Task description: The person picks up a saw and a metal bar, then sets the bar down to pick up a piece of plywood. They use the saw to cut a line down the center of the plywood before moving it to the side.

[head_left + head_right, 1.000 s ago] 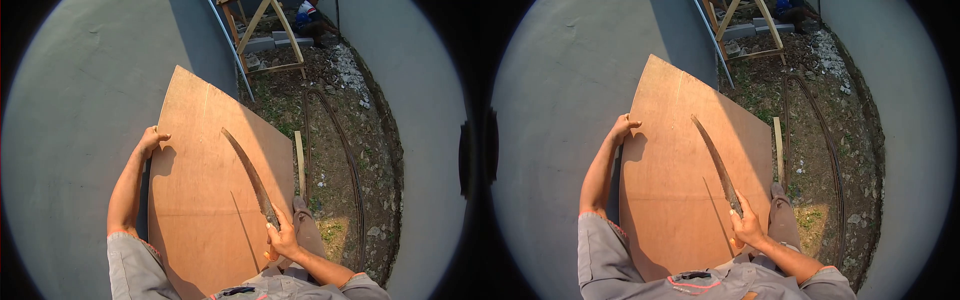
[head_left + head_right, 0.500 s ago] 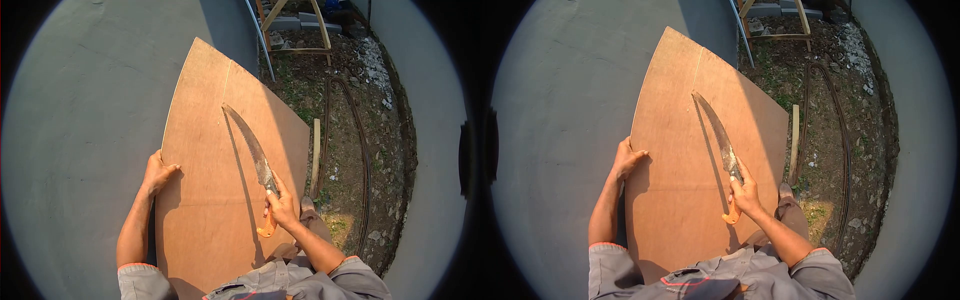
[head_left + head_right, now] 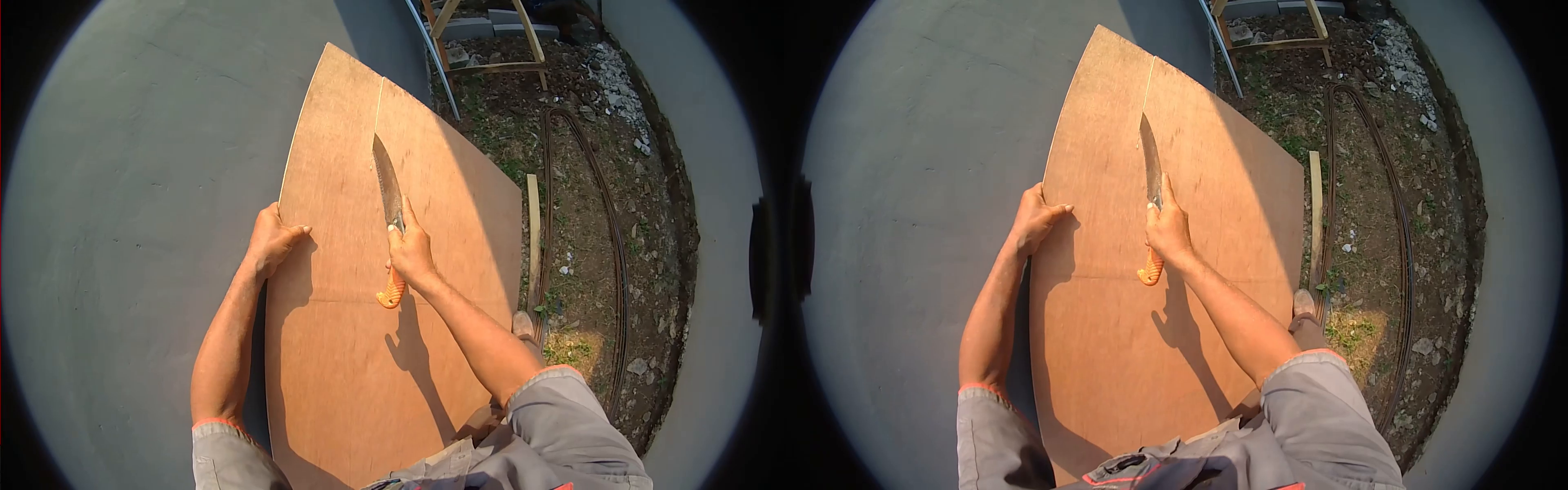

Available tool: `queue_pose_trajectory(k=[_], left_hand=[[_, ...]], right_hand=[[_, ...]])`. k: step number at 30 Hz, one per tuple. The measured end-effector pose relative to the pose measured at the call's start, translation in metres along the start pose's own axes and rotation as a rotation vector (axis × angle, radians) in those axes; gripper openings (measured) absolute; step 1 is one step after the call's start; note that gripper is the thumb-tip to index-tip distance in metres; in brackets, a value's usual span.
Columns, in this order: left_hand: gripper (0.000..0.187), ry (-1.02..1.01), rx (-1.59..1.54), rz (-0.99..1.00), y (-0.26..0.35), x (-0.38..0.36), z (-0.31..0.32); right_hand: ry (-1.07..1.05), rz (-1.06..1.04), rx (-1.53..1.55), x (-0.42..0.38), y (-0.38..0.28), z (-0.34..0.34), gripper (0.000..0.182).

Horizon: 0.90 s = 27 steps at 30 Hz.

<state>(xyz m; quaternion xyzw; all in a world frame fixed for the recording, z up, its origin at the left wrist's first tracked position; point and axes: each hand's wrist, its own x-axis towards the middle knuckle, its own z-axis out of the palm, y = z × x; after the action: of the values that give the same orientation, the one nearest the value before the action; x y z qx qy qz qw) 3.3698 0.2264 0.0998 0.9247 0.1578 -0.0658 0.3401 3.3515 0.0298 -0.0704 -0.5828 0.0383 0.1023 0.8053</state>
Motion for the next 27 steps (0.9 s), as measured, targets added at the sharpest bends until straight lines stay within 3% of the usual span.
queue_pose_trajectory(k=[7, 10, 13, 16, 19, 20, 22, 24, 27], left_hand=[[0.035, -0.02, -0.078, 0.021, 0.0, -0.006, 0.0], [0.036, -0.043, -0.121, 0.046, -0.006, -0.007, -0.001], [0.04, -0.04, -0.084, 0.054, 0.002, -0.005, -0.003], [0.043, -0.04, -0.078, 0.016, -0.004, -0.006, -0.004], [0.043, -0.05, -0.085, 0.025, -0.003, -0.009, -0.002], [0.043, -0.052, -0.087, 0.029, -0.004, -0.008, -0.004], [0.043, -0.059, -0.087, 0.052, 0.0, -0.004, -0.003], [0.042, -0.026, -0.073, 0.038, -0.002, -0.004, -0.003], [0.038, -0.044, -0.086, 0.071, -0.007, -0.004, -0.004]], right_hand=[[0.035, 0.033, 0.172, -0.104, 0.041, -0.015, 0.074], [0.019, 0.026, 0.165, -0.065, 0.035, -0.01, 0.072], [0.003, 0.031, 0.016, 0.048, 0.007, 0.016, 0.068], [0.062, -0.044, -0.09, 0.001, 0.049, 0.023, 0.068], [0.167, -0.27, -0.005, -0.097, 0.078, 0.008, 0.069], [0.126, -0.187, 0.049, -0.102, 0.065, 0.001, 0.069], [0.064, -0.105, 0.069, -0.077, 0.053, 0.001, 0.07], [0.033, -0.077, 0.039, 0.003, 0.035, 0.012, 0.071], [0.053, -0.072, 0.028, 0.004, 0.05, 0.028, 0.071]])
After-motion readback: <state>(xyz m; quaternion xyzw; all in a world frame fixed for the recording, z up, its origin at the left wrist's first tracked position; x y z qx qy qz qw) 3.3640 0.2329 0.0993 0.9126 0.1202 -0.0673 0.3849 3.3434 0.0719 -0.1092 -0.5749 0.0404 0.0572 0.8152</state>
